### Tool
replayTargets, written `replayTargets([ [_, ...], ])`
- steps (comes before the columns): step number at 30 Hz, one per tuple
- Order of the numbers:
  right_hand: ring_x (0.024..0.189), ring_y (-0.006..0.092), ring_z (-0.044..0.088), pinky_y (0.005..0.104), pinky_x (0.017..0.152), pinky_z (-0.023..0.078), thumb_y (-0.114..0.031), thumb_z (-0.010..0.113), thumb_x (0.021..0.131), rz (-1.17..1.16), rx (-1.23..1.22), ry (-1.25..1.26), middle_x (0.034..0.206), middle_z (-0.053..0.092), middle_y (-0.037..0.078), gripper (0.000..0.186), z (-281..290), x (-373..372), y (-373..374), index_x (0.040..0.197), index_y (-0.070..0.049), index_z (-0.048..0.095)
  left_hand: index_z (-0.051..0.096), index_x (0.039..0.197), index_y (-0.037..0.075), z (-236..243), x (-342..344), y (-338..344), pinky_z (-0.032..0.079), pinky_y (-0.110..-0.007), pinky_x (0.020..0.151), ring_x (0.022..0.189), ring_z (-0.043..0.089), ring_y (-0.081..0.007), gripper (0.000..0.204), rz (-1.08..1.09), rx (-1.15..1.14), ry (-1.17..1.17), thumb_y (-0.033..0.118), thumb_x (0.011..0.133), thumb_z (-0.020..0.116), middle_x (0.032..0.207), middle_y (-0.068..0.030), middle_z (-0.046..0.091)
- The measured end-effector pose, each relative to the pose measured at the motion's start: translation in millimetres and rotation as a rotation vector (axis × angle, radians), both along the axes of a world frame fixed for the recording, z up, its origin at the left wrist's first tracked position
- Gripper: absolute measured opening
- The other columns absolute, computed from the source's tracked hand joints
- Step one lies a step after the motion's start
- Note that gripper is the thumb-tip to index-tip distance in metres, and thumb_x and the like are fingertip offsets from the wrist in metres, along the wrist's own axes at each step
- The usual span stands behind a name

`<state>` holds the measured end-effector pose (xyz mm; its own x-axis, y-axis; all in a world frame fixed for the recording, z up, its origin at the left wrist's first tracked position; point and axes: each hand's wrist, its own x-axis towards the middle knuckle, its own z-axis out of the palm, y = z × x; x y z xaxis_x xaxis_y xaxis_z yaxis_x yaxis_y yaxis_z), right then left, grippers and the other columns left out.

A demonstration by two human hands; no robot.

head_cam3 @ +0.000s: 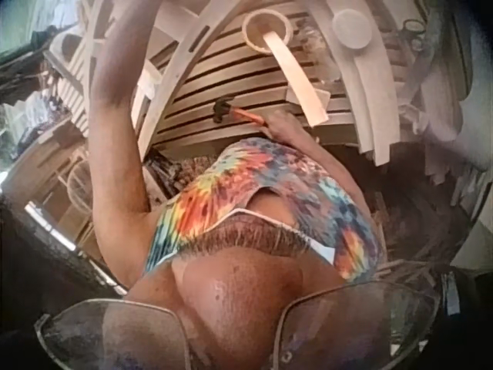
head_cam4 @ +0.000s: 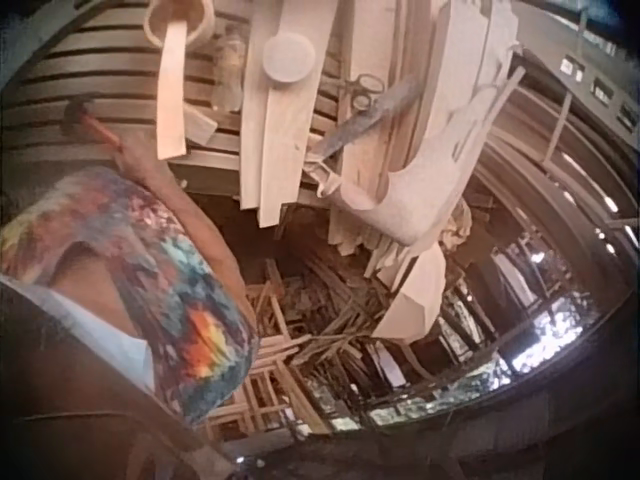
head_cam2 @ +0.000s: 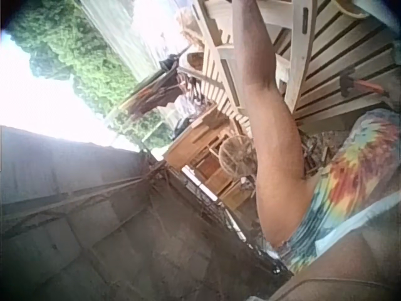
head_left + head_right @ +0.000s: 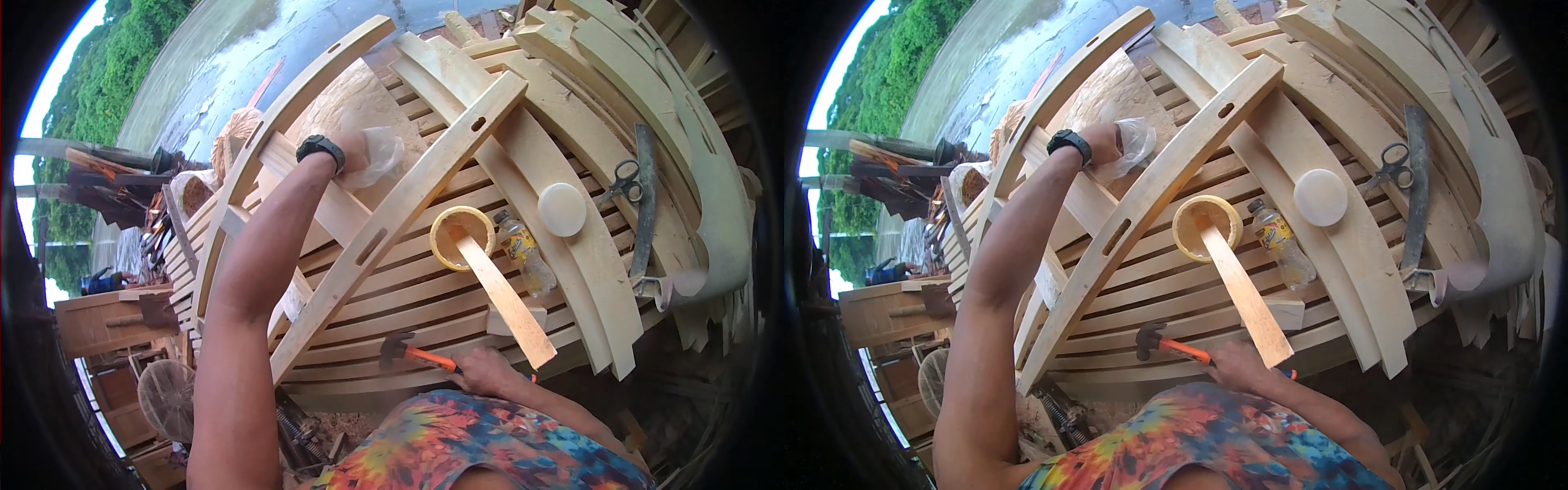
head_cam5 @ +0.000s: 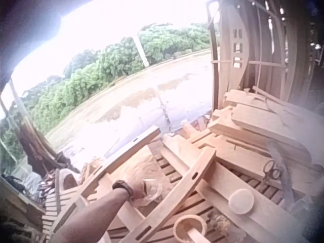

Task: The person assembles a wooden chair frame by hammering wooden pieces into place with a hammer, loosening and removing a clamp, and applying glue to wooden parts with a stick.

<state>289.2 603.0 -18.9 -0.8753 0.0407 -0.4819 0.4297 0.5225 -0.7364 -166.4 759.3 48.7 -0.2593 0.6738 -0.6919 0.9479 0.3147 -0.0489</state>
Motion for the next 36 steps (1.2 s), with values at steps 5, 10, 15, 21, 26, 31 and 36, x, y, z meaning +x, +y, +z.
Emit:
replayTargets([
  [5,0.076,0.0435,0.068,0.0532,0.071,0.056,-0.044,0.067,0.089,0.031,0.012,-0.029,0.075,0.067,0.023,0.042,-1,-1,2,0.105,-0.005,0.063,0.053,0.132,0.0,1,2,-4,0.053,-0.042,0.091,0.108,0.067,-0.0376,0.068,0.025,0.109,0.068,0.032,0.077,0.078,0.116,-0.0248,0.068],
  [10,0.076,0.0443,0.069,0.0536,0.071,0.057,-0.043,0.067,0.089,-0.014,-0.03,0.013,0.075,0.067,0.023,0.042,-1,-1,3,0.105,-0.004,0.062,0.067,0.114,0.0,0,6,-5,0.055,-0.042,0.086,0.1,0.069,-0.0351,0.047,0.046,0.209,0.083,0.028,0.078,0.075,0.104,-0.0239,0.072],
  [15,0.077,0.0446,0.069,0.0545,0.071,0.057,-0.044,0.067,0.089,-0.039,-0.066,0.019,0.077,0.068,0.024,0.043,0,0,3,0.106,-0.004,0.063,0.076,0.09,0.001,8,5,0,0.055,-0.042,0.079,0.089,0.071,-0.0327,0.023,0.194,0.087,0.048,0.02,0.081,0.068,0.09,-0.0218,0.074],
  [21,0.078,0.0453,0.069,0.0545,0.074,0.056,-0.046,0.066,0.09,-0.046,-0.044,-0.052,0.08,0.068,0.025,0.046,4,-4,4,0.107,-0.004,0.064,0.076,0.093,0.002,3,4,1,0.055,-0.042,0.081,0.089,0.071,-0.0349,0.022,0.132,0.387,0.097,0.017,0.08,0.066,0.094,-0.0219,0.073],
  [26,0.084,0.0465,0.068,0.0549,0.079,0.055,-0.049,0.066,0.09,-0.056,-0.047,-0.105,0.083,0.069,0.025,0.048,5,-4,3,0.111,-0.005,0.064,0.076,0.095,0.008,-9,-4,0,0.055,-0.043,0.084,0.091,0.07,-0.036,0.023,0.103,0.47,0.125,0.016,0.074,0.071,0.098,-0.0184,0.073],
  [31,0.089,0.0463,0.067,0.0545,0.081,0.054,-0.048,0.066,0.09,-0.046,-0.066,-0.148,0.089,0.069,0.025,0.047,-1,-3,1,0.112,-0.006,0.063,0.075,0.09,0.006,-32,-21,3,0.055,-0.043,0.083,0.093,0.07,-0.0346,0.019,0.033,0.492,0.111,0.012,0.076,0.064,0.097,-0.0198,0.073],
  [36,0.093,0.0451,0.065,0.0529,0.082,0.053,-0.042,0.073,0.083,-0.065,0.048,-0.06,0.097,0.07,0.022,0.04,-1,-6,-8,0.105,-0.009,0.07,0.076,0.101,0.007,-33,-25,3,0.054,-0.043,0.09,0.101,0.07,-0.0319,0.027,0.087,0.322,0.045,0.018,0.079,0.064,0.107,-0.0173,0.073],
])
